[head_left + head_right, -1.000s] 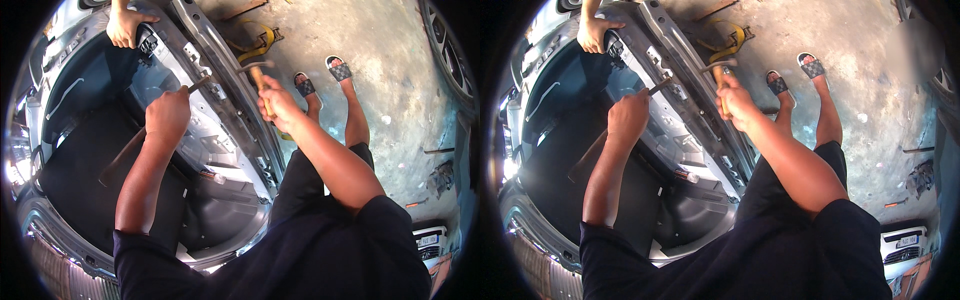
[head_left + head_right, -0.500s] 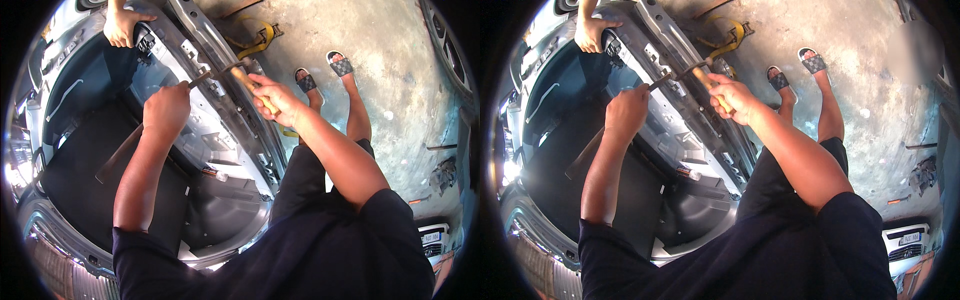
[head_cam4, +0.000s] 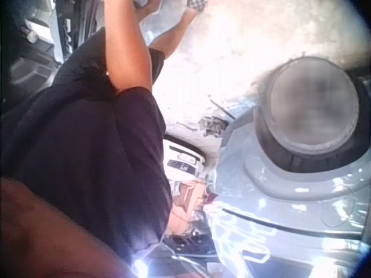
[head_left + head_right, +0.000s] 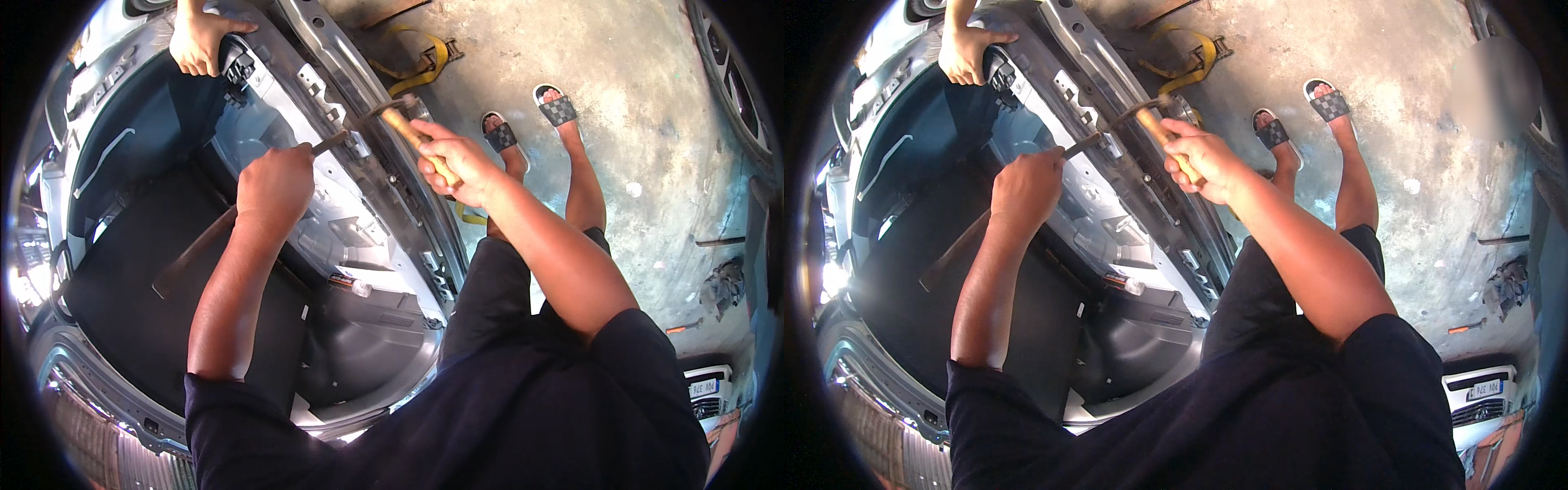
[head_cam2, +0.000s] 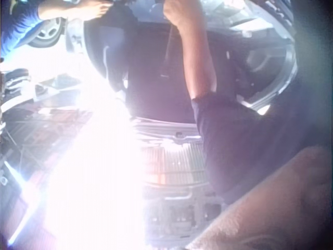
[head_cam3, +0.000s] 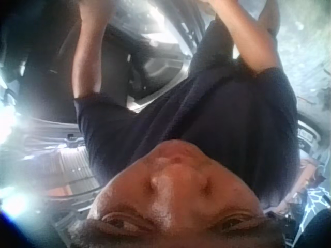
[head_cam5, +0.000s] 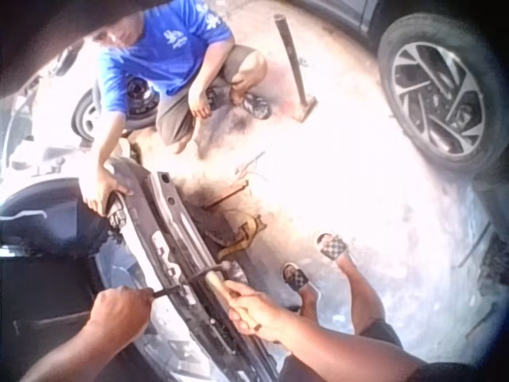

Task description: The person uses a hammer and a metal punch to repeatedly strike fasteners along the rear bumper of a car, working to remove or adjust the bumper. Another person assists by holding the bumper steady.

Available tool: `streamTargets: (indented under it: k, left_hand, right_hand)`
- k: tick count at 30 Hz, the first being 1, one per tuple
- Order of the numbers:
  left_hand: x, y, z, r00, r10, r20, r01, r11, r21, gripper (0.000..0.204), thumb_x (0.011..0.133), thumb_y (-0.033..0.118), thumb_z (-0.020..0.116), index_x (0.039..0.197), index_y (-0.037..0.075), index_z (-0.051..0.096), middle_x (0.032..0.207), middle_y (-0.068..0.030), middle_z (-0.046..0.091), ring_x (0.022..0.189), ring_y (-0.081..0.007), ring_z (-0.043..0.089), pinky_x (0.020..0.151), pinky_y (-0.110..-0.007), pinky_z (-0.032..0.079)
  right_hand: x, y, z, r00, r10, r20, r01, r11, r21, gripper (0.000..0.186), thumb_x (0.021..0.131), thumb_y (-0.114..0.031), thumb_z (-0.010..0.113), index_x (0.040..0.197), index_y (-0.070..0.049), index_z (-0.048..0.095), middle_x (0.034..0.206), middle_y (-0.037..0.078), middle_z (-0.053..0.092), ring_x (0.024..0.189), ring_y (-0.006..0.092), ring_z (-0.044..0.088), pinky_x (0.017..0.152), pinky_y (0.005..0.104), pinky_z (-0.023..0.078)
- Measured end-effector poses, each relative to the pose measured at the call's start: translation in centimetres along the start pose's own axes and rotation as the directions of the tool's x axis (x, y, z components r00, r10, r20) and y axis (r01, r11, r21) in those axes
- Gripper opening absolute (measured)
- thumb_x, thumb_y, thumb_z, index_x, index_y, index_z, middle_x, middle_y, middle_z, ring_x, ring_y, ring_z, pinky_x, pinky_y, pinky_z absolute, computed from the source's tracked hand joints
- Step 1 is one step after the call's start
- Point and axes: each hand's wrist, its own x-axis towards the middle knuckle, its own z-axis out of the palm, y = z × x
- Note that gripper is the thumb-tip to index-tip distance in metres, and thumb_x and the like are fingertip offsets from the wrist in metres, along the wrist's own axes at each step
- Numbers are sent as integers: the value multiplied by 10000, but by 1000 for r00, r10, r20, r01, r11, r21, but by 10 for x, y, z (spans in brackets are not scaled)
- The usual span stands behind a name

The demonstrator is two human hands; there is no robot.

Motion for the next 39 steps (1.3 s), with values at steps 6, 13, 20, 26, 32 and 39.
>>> streamTargets:
  k: [6, 13, 20, 26, 32, 39]
  left_hand:
    - [-5, 4, -1, 1000, -5, -7, 5, 1000, -4, 268, 1059, 284, 529, 1194, 159, 724, 971, -176, 767, 920, -413, 744, 819, -527, 592]
    - [6, -4, 0, 993, -48, -106, 42, 998, -54, 279, 1066, 310, 528, 1207, 167, 722, 958, -191, 759, 918, -420, 740, 811, -541, 586]
    - [9, -2, -11, 998, -41, -45, 42, 999, 1, 288, 1067, 310, 517, 1191, 162, 730, 963, -203, 755, 927, -422, 737, 835, -538, 583]
    - [12, -2, -12, 999, -20, -36, 19, 1000, -10, 289, 1066, 302, 509, 1184, 160, 732, 974, -182, 761, 931, -414, 738, 833, -532, 591]
    - [-10, 9, 0, 999, 8, -43, -11, 998, -65, 292, 1062, 301, 518, 1203, 159, 731, 983, -178, 763, 943, -413, 737, 830, -534, 590]
    - [-11, 7, 8, 1000, -24, -21, 22, 995, -94, 286, 1053, 295, 521, 1180, 146, 730, 982, -191, 759, 936, -425, 734, 832, -548, 586]
  right_hand:
    - [-8, 5, 3, 993, 61, 101, -67, 996, 50, 725, 1026, -172, 581, 1677, -246, 268, 823, 52, 553, 597, 145, 501, 471, 276, 359]
    - [-4, 1, -5, 981, 98, 165, -96, 995, -19, 697, 1025, -167, 584, 1658, -249, 304, 814, 54, 552, 573, 143, 486, 456, 271, 355]
    - [-13, -10, 0, 991, 79, 107, -68, 992, -111, 650, 1051, -188, 552, 1658, -222, 322, 783, 22, 536, 550, 109, 460, 480, 256, 356]
    - [-19, -11, 5, 992, 85, 89, -74, 990, -117, 653, 1041, -190, 564, 1653, -219, 337, 797, 27, 549, 562, 120, 475, 487, 259, 365]
    - [-19, -13, -8, 974, -82, -213, 53, 989, -139, 661, 1030, -178, 578, 1643, -231, 335, 815, 43, 558, 598, 140, 505, 470, 282, 369]
    - [-30, -9, 1, 997, 70, 24, -66, 990, -124, 639, 1038, -202, 575, 1641, -220, 365, 814, 34, 545, 568, 124, 475, 461, 270, 348]
